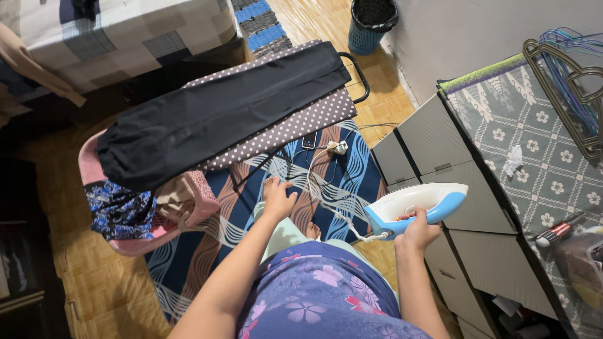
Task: The person irons a pair of black trousers on an ironing board, smoothing the fabric and adjusting the garment. After ironing, the person places the trousers on a hanger and hangs them in a wardrobe.
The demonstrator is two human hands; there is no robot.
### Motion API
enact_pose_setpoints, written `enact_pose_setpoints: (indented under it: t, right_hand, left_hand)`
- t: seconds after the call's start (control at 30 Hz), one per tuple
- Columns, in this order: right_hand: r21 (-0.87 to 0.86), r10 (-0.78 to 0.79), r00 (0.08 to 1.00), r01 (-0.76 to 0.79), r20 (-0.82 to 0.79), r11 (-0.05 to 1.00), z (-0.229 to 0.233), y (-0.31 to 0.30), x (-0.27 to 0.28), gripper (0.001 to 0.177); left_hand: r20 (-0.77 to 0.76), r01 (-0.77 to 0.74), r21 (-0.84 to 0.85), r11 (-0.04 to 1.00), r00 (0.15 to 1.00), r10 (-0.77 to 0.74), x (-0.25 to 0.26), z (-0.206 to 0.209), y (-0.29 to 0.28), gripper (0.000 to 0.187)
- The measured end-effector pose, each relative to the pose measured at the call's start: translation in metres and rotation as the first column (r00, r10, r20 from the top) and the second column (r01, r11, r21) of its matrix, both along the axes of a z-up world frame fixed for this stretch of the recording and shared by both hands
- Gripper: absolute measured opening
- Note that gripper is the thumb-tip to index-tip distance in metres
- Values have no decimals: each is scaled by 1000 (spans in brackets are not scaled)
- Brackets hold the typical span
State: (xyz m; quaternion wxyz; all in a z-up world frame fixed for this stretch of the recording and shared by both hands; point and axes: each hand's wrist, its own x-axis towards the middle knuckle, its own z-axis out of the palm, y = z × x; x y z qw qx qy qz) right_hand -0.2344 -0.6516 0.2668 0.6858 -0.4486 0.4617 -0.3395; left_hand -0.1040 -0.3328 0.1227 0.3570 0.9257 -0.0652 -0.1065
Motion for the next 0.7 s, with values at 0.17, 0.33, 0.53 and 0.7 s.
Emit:
enact_pose_setpoints:
  t: [0.17, 0.33, 0.53, 0.7]
  right_hand:
    - [24, -34, 999, 34, 31, 999, -6, 11, 27, 7]
    - [115, -64, 995, 56, 70, 992, -18, 37, 79, 8]
    - [201, -23, 1000, 21, 7, 979, -28, 89, 154, 16]
    - [237, 156, 987, -140, -50, 961, -44, 144, 228, 22]
  left_hand:
    - [-107, 83, 89, 993, 992, -73, 46, 23, -9, 44]
    - [-49, 132, -34, 991, 990, -133, 110, 53, 1, 41]
    - [-180, 170, 28, 985, 970, -162, 186, 57, 24, 42]
    - [-191, 249, 92, 964, 955, -228, 239, 52, 49, 39]
